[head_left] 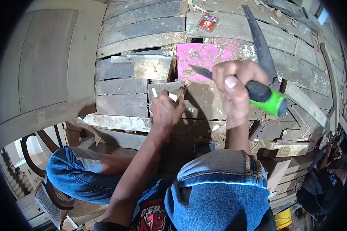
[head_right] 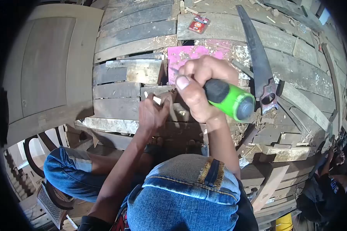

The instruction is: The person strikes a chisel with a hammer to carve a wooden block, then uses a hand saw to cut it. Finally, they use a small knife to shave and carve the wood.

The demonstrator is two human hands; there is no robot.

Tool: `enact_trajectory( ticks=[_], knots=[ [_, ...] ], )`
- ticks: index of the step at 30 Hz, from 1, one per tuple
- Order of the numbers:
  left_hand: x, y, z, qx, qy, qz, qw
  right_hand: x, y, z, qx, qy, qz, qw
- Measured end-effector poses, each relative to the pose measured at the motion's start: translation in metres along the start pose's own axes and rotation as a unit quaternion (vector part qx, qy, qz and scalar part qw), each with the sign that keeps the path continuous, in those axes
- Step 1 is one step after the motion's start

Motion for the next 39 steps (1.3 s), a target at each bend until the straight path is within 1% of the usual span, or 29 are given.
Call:
enact_trajectory(
  ticks=[2, 3, 4, 5, 6, 7, 8, 9, 10, 11, 12, 13, 14, 15, 17, 19, 21, 23, 24, 25, 27, 29, 30, 32, 33, 35, 37, 38, 39],
  knots=[
    [0.003, -0.001, 0.002, 0.0, 0.011, 0.001, 1.0, -0.019, -0.025, 0.038, 0.011, -0.084, 0.072, 0.994],
    [0.004, 0.0, 0.0, -0.001, 0.018, 0.004, 1.0, -0.026, -0.039, 0.064, 0.007, -0.133, 0.077, 0.988],
    [0.008, 0.002, -0.009, -0.004, 0.01, 0.014, 1.0, -0.038, -0.065, 0.11, 0.114, -0.215, 0.053, 0.969],
    [0.009, 0.0, -0.012, -0.006, 0.023, 0.016, 1.0, -0.044, -0.089, 0.15, 0.123, -0.319, -0.025, 0.94],
    [0.008, -0.003, -0.015, -0.004, 0.037, 0.016, 0.999, -0.038, -0.099, 0.153, 0.172, -0.299, -0.006, 0.938],
    [0.008, 0.003, -0.016, -0.001, 0.047, 0.026, 0.999, -0.034, -0.094, 0.148, 0.117, -0.311, -0.022, 0.943],
    [0.008, 0.005, -0.02, 0.022, 0.031, 0.036, 0.999, -0.036, -0.084, 0.147, 0.078, -0.279, -0.003, 0.957],
    [0.005, -0.003, -0.021, -0.002, 0.027, 0.01, 1.0, -0.032, -0.078, 0.127, 0.058, -0.251, 0.02, 0.966],
    [0.0, -0.004, -0.013, -0.025, 0.02, -0.013, 0.999, -0.029, -0.061, 0.103, 0.08, -0.227, 0.031, 0.97],
    [-0.002, 0.003, -0.005, -0.037, 0.007, -0.026, 0.999, -0.025, -0.041, 0.078, 0.05, -0.197, 0.035, 0.979],
    [0.002, 0.004, -0.016, -0.018, 0.004, 0.008, 1.0, -0.018, -0.02, 0.051, -0.001, -0.174, 0.046, 0.984],
    [0.001, 0.005, -0.018, -0.026, 0.011, -0.003, 1.0, -0.015, -0.008, 0.028, -0.016, -0.163, 0.033, 0.986],
    [0.0, 0.004, -0.02, -0.034, 0.017, -0.014, 0.999, -0.014, 0.0, 0.017, 0.019, -0.079, 0.047, 0.996],
    [0.0, 0.006, -0.019, -0.04, 0.024, -0.023, 0.999, -0.011, 0.007, 0.008, 0.039, -0.008, 0.026, 0.999],
    [-0.001, 0.007, -0.017, -0.043, 0.034, -0.025, 0.998, -0.007, 0.002, 0.011, 0.048, 0.012, 0.052, 0.997],
    [0.002, 0.006, -0.017, -0.056, 0.032, -0.036, 0.997, -0.013, -0.023, 0.052, 0.045, -0.05, 0.08, 0.995],
    [0.001, 0.006, -0.014, -0.04, 0.029, -0.038, 0.998, -0.025, -0.073, 0.123, 0.072, -0.215, 0.05, 0.973],
    [0.003, 0.008, -0.013, -0.035, 0.027, -0.027, 0.999, -0.017, -0.083, 0.133, 0.098, -0.225, -0.005, 0.969],
    [0.005, 0.011, -0.016, -0.035, 0.03, -0.017, 0.999, -0.017, -0.081, 0.135, 0.107, -0.22, -0.004, 0.97],
    [0.005, 0.005, -0.017, -0.043, 0.034, -0.017, 0.998, -0.017, -0.072, 0.124, 0.075, -0.207, 0.041, 0.975],
    [0.003, 0.007, -0.01, -0.057, -0.015, -0.011, 0.998, -0.023, -0.056, 0.1, 0.089, -0.096, 0.068, 0.989],
    [0.002, 0.002, -0.004, -0.071, -0.037, -0.001, 0.997, -0.014, -0.032, 0.05, 0.067, -0.042, 0.082, 0.993],
    [0.001, 0.0, -0.002, -0.031, -0.029, 0.009, 0.999, -0.014, -0.032, 0.043, 0.08, -0.005, 0.096, 0.992],
    [0.004, -0.002, -0.002, -0.051, -0.044, 0.006, 0.998, -0.016, -0.031, 0.032, 0.097, 0.067, 0.122, 0.986],
    [0.003, -0.003, -0.002, -0.062, -0.049, 0.004, 0.997, -0.026, -0.044, 0.052, 0.08, 0.018, 0.114, 0.99],
    [0.003, -0.003, -0.001, -0.039, -0.012, 0.002, 0.999, -0.038, -0.079, 0.109, 0.053, -0.159, 0.101, 0.981],
    [0.007, 0.0, -0.002, -0.023, 0.029, -0.002, 0.999, -0.033, -0.092, 0.126, 0.102, -0.199, 0.039, 0.974],
    [0.003, 0.001, -0.005, -0.027, -0.008, 0.0, 1.0, -0.035, -0.093, 0.132, 0.107, -0.222, 0.01, 0.969],
    [0.004, -0.001, -0.01, -0.029, -0.012, -0.009, 0.999, -0.036, -0.09, 0.121, 0.101, -0.19, 0.032, 0.976]
  ],
)
Point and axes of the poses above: each hand's wrist, its own y-axis towards the middle knuckle, its own x-axis out of the palm, z = x × y, the point moved 6 cm from there along y, towards the middle knuckle, and after that the axes turned 9 degrees about z, right-handed, at the moved point
